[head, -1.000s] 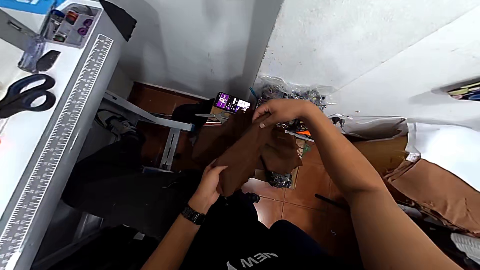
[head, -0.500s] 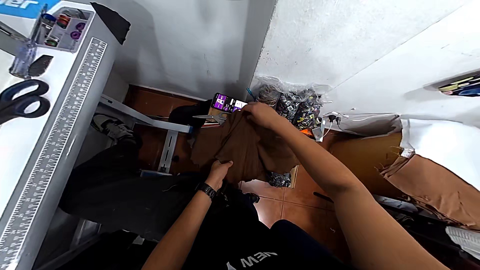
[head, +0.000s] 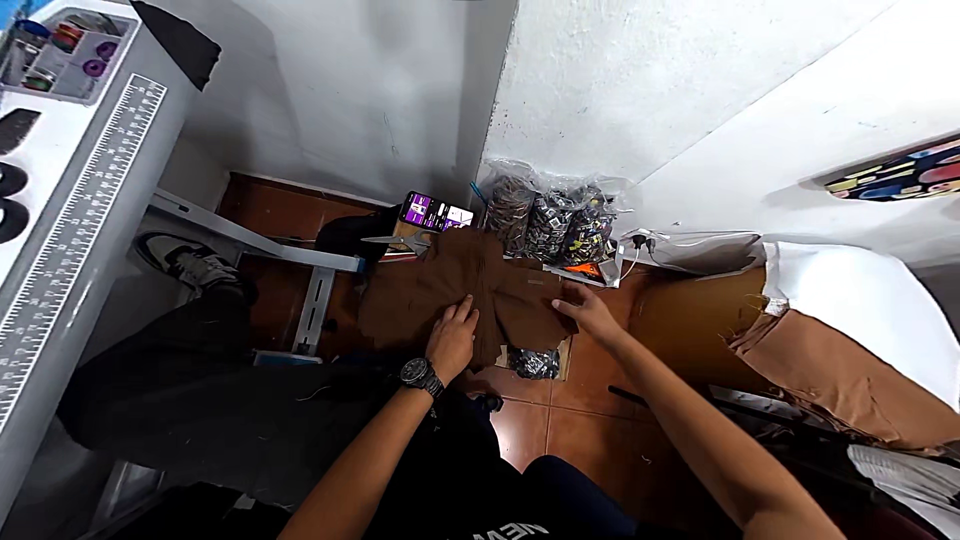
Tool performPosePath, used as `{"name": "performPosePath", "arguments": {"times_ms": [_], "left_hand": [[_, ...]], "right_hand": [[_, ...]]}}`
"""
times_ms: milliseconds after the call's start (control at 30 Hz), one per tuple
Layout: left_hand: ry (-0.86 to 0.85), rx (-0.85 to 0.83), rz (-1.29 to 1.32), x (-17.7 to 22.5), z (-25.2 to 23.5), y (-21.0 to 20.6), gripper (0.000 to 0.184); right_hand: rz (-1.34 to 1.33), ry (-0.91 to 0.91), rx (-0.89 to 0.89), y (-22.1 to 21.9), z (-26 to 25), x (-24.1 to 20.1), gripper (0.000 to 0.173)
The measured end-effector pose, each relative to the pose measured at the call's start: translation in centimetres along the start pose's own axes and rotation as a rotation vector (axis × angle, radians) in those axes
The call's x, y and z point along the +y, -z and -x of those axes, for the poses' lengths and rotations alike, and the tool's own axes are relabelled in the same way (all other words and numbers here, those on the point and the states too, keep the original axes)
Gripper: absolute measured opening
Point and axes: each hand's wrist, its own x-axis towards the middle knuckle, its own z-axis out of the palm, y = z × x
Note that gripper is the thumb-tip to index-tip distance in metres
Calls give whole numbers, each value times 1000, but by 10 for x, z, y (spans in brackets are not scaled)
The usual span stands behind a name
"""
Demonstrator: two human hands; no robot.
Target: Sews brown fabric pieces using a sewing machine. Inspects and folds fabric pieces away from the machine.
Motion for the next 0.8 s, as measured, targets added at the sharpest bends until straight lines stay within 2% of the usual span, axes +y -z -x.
{"name": "performPosePath", "arguments": {"times_ms": [67,133,167,300,400,467,567,633,667,700,733,767,800], "left_hand": [[7,-45,-22,-1,-1,-1,51],[14,-72,-20,-3,-1,2,52],[17,-81,-17,-4,-2,3,52],[29,-129,46,-8,-4,8,51],[26,-82,277,-17,-2,11,47],[51,-55,619,-21,6,24,50],[195,-62,1190,-30,10,45,74],[425,26,1528,-44,9,42,89],[616,151,1612,-51,10,41,87],[733,238,1640,-58,11,43,81],[807,269,1668,-64,10,45,83],[822,267,1703,-70,8,45,86],[807,260,1744,-75,5,44,88]], "right_hand": [[-116,20,95,-26,-9,7,73],[-100,-6,161,-40,-19,7,73],[-59,-16,155,-41,-22,5,69],[109,36,86,-34,-24,-7,34],[125,55,85,-31,-8,-30,20],[121,39,79,-41,17,-63,24],[168,156,-2,-85,58,-123,37],[134,334,-279,-121,80,-149,42],[109,419,-464,-133,81,-155,43],[127,488,-558,-138,79,-157,36],[216,529,-519,-135,74,-152,25],[332,511,-395,-125,66,-142,21],[426,419,-237,-109,54,-127,22]]}}
